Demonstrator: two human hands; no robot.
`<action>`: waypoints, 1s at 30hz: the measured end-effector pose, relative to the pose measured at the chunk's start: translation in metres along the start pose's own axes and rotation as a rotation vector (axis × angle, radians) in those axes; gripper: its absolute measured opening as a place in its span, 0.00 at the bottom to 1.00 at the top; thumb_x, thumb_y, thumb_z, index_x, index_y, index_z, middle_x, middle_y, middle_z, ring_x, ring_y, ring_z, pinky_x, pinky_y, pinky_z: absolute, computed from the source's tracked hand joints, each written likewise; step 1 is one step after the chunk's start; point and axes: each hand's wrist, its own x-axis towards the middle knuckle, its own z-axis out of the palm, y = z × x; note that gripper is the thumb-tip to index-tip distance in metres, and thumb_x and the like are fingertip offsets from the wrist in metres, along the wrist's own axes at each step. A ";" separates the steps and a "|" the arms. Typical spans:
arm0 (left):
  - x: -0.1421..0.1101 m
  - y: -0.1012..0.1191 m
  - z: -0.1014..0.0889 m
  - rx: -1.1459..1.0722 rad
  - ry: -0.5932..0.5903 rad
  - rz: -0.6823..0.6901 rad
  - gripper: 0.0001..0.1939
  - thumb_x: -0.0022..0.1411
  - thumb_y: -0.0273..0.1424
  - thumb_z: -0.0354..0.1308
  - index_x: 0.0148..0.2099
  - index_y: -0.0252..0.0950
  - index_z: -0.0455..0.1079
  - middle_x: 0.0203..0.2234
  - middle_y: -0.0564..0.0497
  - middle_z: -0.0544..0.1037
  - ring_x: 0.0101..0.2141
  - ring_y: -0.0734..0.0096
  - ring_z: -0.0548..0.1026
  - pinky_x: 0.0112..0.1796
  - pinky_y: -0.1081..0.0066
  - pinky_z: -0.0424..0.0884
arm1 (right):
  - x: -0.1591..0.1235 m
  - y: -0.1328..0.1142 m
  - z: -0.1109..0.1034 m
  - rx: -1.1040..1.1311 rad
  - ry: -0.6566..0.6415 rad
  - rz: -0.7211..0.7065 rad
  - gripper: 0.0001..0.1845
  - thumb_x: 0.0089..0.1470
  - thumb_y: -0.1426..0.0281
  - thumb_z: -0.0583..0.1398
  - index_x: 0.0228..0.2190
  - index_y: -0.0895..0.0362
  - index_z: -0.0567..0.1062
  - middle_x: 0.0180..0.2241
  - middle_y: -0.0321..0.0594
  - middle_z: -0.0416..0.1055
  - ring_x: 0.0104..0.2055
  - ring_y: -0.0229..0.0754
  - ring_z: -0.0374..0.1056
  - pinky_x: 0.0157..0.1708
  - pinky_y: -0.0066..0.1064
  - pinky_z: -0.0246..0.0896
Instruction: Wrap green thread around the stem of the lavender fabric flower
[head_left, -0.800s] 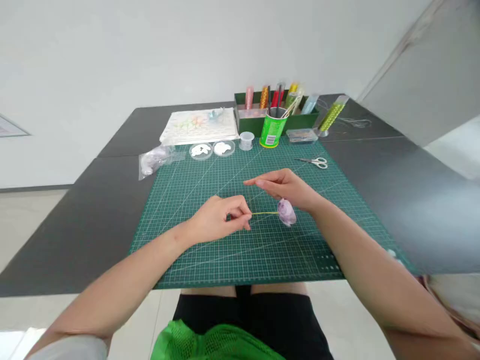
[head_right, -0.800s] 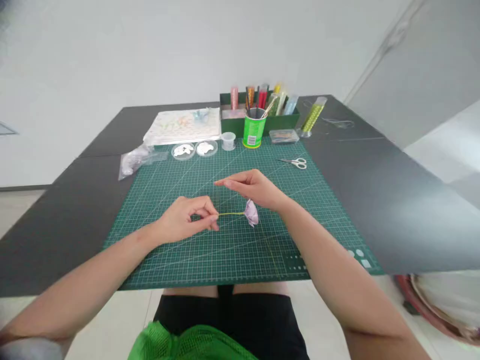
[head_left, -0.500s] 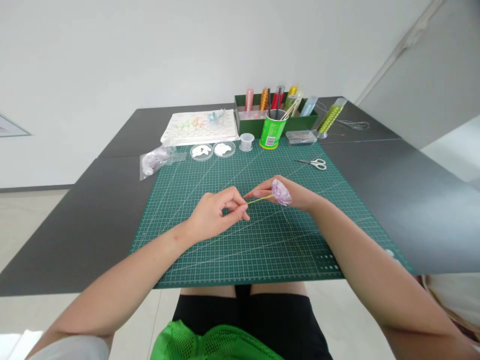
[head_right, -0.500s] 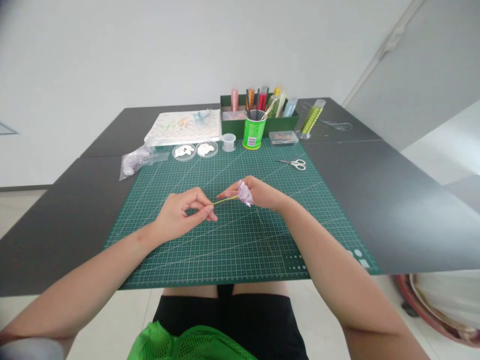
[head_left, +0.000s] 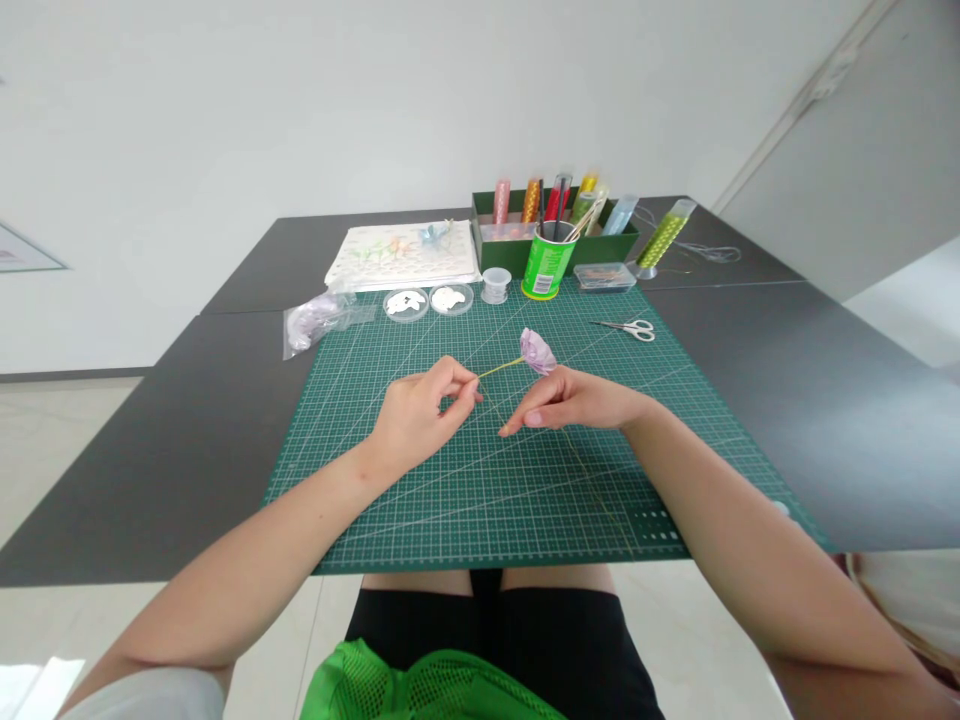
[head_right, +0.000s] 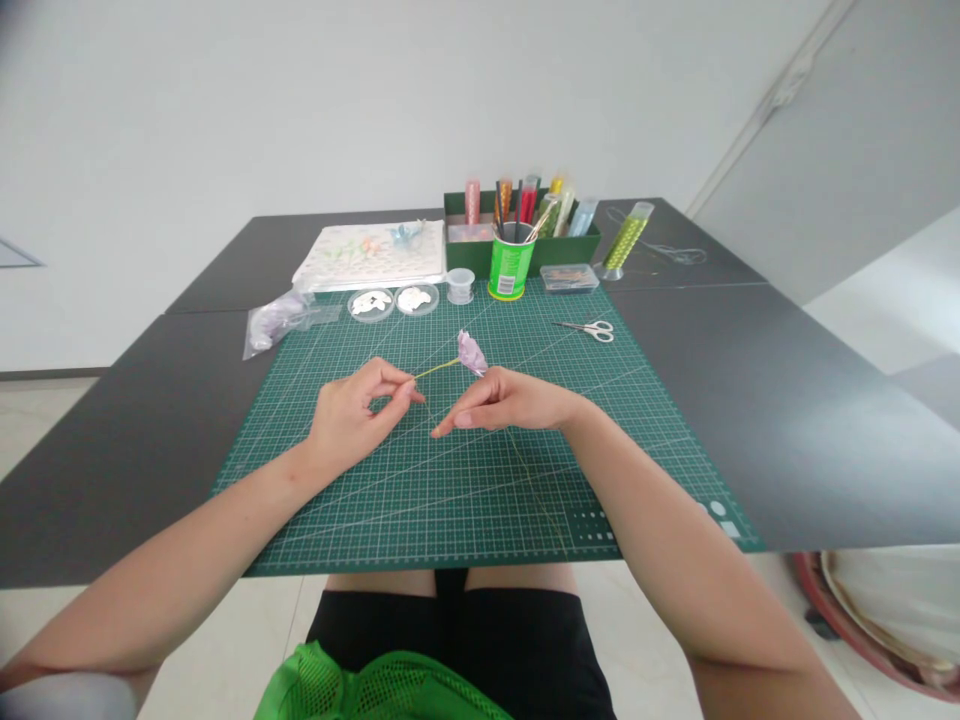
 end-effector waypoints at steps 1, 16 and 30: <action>0.000 0.000 0.000 0.007 0.006 -0.001 0.05 0.71 0.29 0.55 0.39 0.38 0.69 0.29 0.55 0.86 0.31 0.72 0.85 0.31 0.77 0.73 | 0.000 0.000 0.000 -0.007 0.005 -0.009 0.24 0.64 0.53 0.63 0.46 0.61 0.85 0.18 0.29 0.55 0.22 0.32 0.46 0.23 0.29 0.40; 0.003 -0.003 0.001 -0.003 0.030 -0.244 0.03 0.69 0.31 0.57 0.41 0.39 0.71 0.28 0.56 0.86 0.26 0.72 0.83 0.28 0.76 0.71 | 0.005 0.002 0.003 0.019 0.187 0.138 0.23 0.61 0.55 0.64 0.42 0.62 0.85 0.16 0.25 0.49 0.20 0.31 0.42 0.21 0.29 0.34; 0.013 -0.014 0.007 -0.731 0.003 -0.548 0.09 0.62 0.37 0.63 0.37 0.36 0.72 0.24 0.49 0.85 0.27 0.67 0.83 0.32 0.68 0.78 | 0.018 0.029 -0.004 0.039 1.139 0.209 0.13 0.55 0.60 0.64 0.31 0.54 0.69 0.22 0.29 0.61 0.22 0.35 0.53 0.24 0.30 0.48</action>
